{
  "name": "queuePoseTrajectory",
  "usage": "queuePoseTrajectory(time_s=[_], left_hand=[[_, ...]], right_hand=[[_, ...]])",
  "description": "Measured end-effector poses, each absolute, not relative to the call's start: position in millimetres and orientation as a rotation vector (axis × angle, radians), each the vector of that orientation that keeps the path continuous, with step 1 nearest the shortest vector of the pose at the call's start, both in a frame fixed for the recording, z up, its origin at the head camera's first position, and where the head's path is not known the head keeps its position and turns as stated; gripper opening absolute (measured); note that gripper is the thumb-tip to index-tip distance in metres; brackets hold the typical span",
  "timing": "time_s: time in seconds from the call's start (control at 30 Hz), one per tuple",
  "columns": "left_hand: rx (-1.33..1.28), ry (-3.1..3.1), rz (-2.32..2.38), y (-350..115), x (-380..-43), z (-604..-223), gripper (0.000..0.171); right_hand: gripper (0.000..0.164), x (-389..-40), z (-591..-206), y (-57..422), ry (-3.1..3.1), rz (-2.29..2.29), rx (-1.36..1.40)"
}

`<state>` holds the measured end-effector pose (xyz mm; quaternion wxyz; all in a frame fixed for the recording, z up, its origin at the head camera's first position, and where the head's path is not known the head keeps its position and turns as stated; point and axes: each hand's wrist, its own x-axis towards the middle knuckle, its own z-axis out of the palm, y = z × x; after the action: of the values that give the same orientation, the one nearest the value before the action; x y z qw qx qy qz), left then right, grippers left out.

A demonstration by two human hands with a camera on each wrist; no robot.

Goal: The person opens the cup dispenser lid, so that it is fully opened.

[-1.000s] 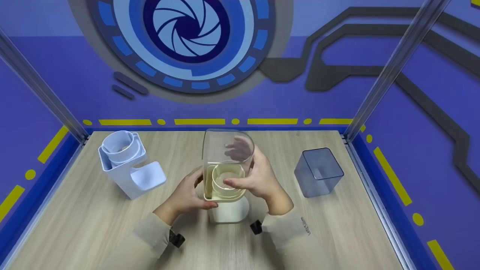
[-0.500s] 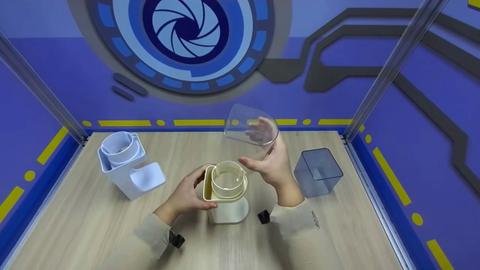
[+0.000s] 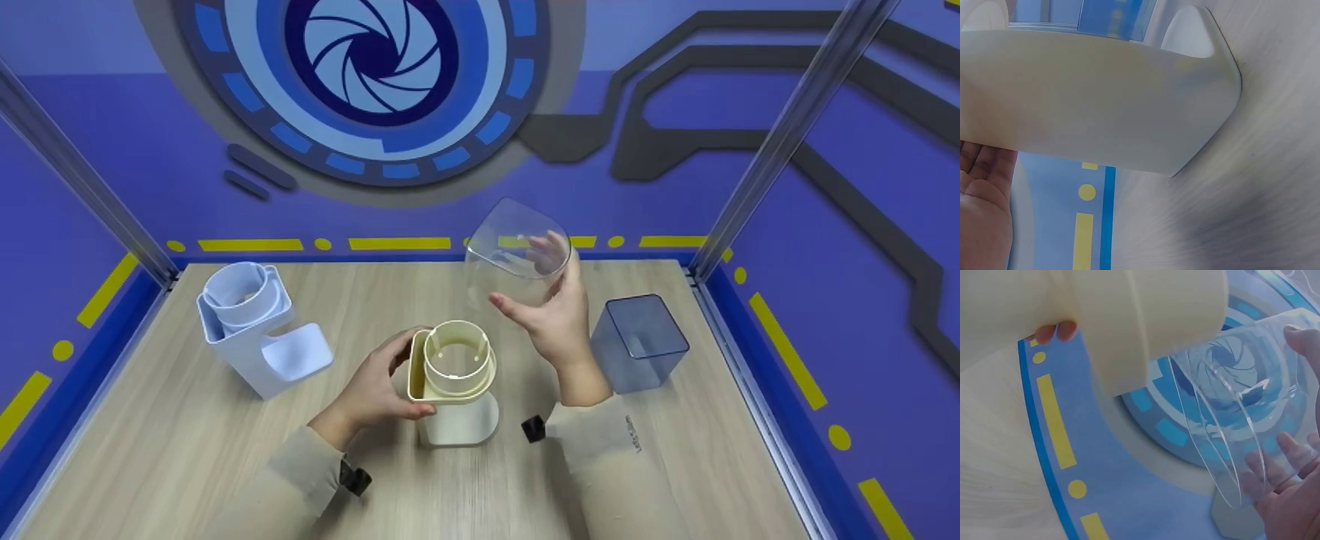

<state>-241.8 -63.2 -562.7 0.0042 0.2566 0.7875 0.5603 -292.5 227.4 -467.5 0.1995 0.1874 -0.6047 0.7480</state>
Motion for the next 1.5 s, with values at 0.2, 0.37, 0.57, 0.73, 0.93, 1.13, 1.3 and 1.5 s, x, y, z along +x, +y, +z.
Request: queuePoseTrajectory(time_s=[0.2, 0.37, 0.57, 0.73, 0.93, 1.13, 1.3, 1.5], left_hand=[[0.801, 2.477, 1.747, -63.0, -242.4, -562.5, 0.114], [0.791, 2.463, 1.749, -63.4, -242.0, -564.3, 0.116], [0.781, 2.456, 1.751, -64.2, -241.0, -564.2, 0.115], [0.780, 2.457, 1.750, -64.7, -240.6, -564.7, 0.117], [0.790, 2.457, 1.756, -64.3, -241.0, -564.8, 0.116], [0.781, 2.467, 1.751, -64.3, -240.9, -564.5, 0.116], [0.785, 2.468, 1.754, -64.3, -240.6, -564.3, 0.116], [0.783, 2.467, 1.751, -64.0, -241.5, -564.5, 0.114]], right_hand=[[0.106, -301.9, -484.1, 226.6, -1.776, 2.045, 0.412], [0.105, -310.6, -501.0, 225.8, -1.814, 2.073, 0.372], [0.106, -318.5, -523.3, 225.5, -2.032, 1.960, 0.237], [0.111, -321.4, -544.6, 225.7, -2.224, 1.806, 0.188], [0.111, -327.7, -564.6, 224.1, -2.297, 1.792, 0.219], [0.109, -336.1, -576.0, 225.8, -2.368, 1.806, 0.254], [0.106, -344.2, -582.9, 226.8, -2.423, 1.809, 0.296], [0.096, -350.6, -589.2, 223.0, -2.490, 1.810, 0.300]])
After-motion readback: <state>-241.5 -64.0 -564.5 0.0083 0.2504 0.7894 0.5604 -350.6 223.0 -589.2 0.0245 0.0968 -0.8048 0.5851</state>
